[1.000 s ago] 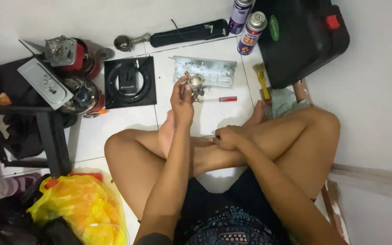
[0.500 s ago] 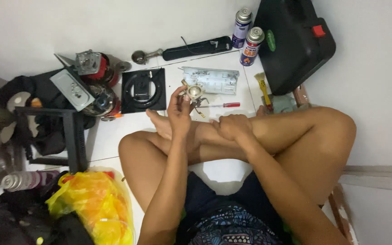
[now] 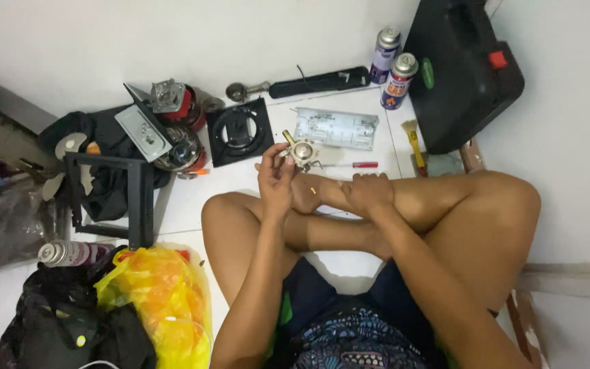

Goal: Installing a gas stove control knob assembly by fastening the valve and fitting it into the bracket.

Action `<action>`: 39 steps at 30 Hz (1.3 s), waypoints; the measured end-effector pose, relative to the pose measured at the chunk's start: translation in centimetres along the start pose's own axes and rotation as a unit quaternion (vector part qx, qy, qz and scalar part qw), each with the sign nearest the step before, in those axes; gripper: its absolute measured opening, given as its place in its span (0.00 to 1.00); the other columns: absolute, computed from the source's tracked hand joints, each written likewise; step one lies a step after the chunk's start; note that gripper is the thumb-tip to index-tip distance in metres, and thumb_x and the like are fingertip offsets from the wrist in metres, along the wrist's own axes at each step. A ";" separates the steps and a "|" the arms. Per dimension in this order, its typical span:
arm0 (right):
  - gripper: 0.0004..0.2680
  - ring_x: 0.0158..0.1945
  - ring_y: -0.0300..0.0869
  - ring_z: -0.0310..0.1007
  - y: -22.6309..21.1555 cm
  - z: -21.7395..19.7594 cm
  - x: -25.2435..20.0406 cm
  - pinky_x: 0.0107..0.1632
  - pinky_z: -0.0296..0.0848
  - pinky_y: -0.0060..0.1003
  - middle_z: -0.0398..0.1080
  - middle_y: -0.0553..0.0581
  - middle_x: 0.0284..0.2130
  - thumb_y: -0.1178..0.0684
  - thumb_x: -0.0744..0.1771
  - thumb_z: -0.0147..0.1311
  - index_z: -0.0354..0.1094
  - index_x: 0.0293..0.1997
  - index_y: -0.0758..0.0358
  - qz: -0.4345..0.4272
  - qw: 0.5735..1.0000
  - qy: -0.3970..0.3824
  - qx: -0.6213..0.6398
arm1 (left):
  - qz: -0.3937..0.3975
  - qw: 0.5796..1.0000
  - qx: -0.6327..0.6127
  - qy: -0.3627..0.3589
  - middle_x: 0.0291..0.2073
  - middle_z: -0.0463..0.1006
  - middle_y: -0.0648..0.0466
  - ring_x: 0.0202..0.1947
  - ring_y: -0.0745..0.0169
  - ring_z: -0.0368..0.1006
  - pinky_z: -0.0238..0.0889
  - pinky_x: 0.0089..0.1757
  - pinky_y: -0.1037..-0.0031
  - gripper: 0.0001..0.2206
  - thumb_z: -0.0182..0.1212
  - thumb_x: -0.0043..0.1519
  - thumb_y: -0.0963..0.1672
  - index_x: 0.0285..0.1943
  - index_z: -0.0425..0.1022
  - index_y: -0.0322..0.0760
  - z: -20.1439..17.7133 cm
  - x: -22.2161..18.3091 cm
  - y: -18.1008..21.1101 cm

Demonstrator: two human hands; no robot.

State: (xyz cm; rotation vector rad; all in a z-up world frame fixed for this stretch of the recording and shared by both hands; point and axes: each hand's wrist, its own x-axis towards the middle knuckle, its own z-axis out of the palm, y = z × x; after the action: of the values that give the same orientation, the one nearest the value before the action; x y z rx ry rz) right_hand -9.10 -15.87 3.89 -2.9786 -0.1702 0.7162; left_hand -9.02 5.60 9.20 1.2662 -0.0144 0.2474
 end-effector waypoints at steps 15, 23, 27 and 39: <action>0.21 0.56 0.57 0.75 -2.7 -5.3 -3.6 0.60 0.64 0.54 0.77 0.64 0.49 0.39 0.68 0.39 0.68 0.60 0.64 -0.020 0.998 -0.037 -0.048 | -0.159 0.986 -0.037 0.025 0.50 0.79 0.54 0.42 0.73 0.75 0.75 0.40 0.85 0.14 0.57 0.67 0.41 0.61 0.70 0.38 1.1 -11.8 -0.4; 0.18 0.49 0.55 0.80 -0.4 3.0 0.3 0.56 0.68 0.52 0.80 0.62 0.40 0.43 0.68 0.38 0.74 0.51 0.62 -0.041 0.998 -0.033 -0.038 | -0.164 0.984 -0.063 0.041 0.51 0.80 0.54 0.44 0.71 0.77 0.76 0.44 0.80 0.14 0.57 0.67 0.42 0.62 0.71 0.37 4.2 -8.0 3.1; 0.17 0.48 0.62 0.79 -2.3 -0.5 -0.6 0.55 0.73 0.55 0.79 0.69 0.40 0.48 0.68 0.37 0.75 0.47 0.69 -0.039 0.998 -0.035 0.037 | -0.124 0.990 -0.047 0.046 0.51 0.80 0.49 0.46 0.65 0.76 0.75 0.47 0.72 0.13 0.57 0.67 0.40 0.61 0.71 0.36 4.8 -4.5 3.1; 0.13 0.51 0.66 0.76 2.2 -1.2 6.6 0.55 0.73 0.59 0.76 0.73 0.44 0.58 0.66 0.56 0.72 0.57 0.67 -0.135 0.890 -0.061 0.430 | -0.118 0.992 0.036 0.002 0.37 0.81 0.46 0.36 0.63 0.77 0.77 0.38 0.69 0.10 0.58 0.68 0.40 0.57 0.76 0.35 1.1 10.0 -2.5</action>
State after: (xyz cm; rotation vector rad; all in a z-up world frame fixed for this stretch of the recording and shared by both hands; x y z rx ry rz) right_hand -2.50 -17.24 1.82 -2.0176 -0.1996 0.6991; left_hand 1.29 5.57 8.63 1.3268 0.1486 0.0468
